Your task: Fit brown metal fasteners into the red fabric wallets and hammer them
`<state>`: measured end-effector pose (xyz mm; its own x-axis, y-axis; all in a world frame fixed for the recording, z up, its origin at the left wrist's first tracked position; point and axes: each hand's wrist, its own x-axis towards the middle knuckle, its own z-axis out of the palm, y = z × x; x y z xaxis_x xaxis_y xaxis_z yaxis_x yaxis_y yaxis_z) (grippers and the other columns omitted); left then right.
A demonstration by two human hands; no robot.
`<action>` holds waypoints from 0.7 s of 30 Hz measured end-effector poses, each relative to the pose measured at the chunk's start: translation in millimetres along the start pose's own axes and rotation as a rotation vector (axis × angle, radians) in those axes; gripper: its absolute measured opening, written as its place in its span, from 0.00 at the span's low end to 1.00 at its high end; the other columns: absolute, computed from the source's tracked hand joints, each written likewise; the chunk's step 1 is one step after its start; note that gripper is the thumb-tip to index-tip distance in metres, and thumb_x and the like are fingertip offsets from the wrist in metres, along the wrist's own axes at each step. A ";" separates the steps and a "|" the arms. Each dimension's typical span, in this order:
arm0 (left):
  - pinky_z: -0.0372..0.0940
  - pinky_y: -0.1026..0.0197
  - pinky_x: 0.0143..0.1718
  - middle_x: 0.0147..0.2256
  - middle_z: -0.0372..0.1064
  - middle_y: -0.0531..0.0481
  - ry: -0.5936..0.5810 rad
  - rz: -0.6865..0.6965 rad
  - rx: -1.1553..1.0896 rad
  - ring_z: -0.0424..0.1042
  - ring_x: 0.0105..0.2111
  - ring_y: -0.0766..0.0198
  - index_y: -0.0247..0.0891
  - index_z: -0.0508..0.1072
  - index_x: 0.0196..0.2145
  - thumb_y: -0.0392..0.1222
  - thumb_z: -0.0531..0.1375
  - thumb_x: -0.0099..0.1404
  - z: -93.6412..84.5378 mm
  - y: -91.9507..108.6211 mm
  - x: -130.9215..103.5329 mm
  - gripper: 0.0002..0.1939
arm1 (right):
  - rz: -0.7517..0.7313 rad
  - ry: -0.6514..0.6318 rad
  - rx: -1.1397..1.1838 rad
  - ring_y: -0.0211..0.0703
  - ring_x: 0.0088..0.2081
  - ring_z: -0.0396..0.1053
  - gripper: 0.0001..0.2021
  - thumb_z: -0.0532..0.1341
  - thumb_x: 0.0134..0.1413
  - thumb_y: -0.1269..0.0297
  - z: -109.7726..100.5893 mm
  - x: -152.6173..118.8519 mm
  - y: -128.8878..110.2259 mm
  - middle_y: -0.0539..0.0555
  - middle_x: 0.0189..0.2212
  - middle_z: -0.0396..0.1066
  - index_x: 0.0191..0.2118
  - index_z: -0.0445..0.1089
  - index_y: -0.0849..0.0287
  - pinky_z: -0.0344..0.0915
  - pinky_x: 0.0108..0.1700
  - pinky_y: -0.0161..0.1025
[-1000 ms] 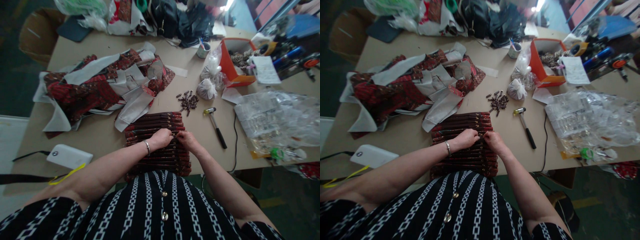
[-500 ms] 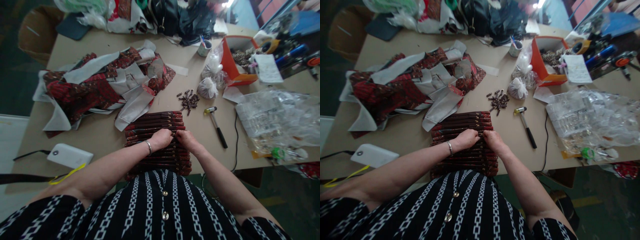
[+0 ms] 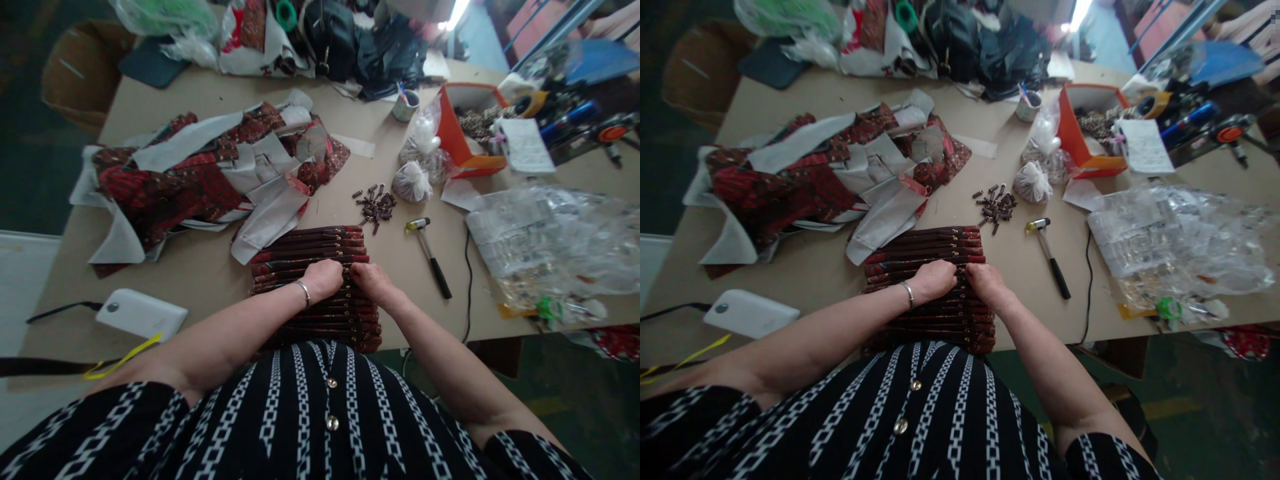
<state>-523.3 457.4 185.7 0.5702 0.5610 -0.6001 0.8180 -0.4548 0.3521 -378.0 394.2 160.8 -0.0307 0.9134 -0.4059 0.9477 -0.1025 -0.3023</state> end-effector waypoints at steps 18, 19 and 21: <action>0.65 0.50 0.46 0.41 0.70 0.46 -0.009 0.026 -0.125 0.70 0.42 0.60 0.33 0.71 0.39 0.48 0.56 0.65 10.8 -8.0 6.9 0.14 | 0.033 0.099 -0.048 0.44 0.40 0.70 0.11 0.51 0.61 0.69 21.6 -15.8 -22.2 0.58 0.39 0.73 0.40 0.71 0.57 0.61 0.40 0.35; 0.65 0.50 0.45 0.40 0.70 0.46 -0.006 0.023 -0.156 0.70 0.41 0.61 0.33 0.71 0.38 0.47 0.57 0.65 9.6 -9.6 8.4 0.13 | 0.030 0.106 -0.031 0.44 0.40 0.70 0.11 0.52 0.60 0.69 21.1 -15.2 -21.2 0.57 0.38 0.73 0.40 0.72 0.57 0.61 0.40 0.35; 0.65 0.54 0.42 0.35 0.71 0.47 0.007 0.017 -0.238 0.70 0.38 0.61 0.33 0.72 0.33 0.46 0.60 0.62 4.4 -15.2 10.9 0.12 | 0.026 0.127 0.014 0.43 0.38 0.71 0.09 0.54 0.59 0.67 18.4 -13.5 -17.8 0.56 0.37 0.74 0.37 0.73 0.56 0.62 0.40 0.35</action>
<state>-529.8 467.4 170.6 0.5842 0.5594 -0.5880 0.8024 -0.2891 0.5221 -400.3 376.4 155.8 0.0351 0.9528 -0.3016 0.9432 -0.1313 -0.3052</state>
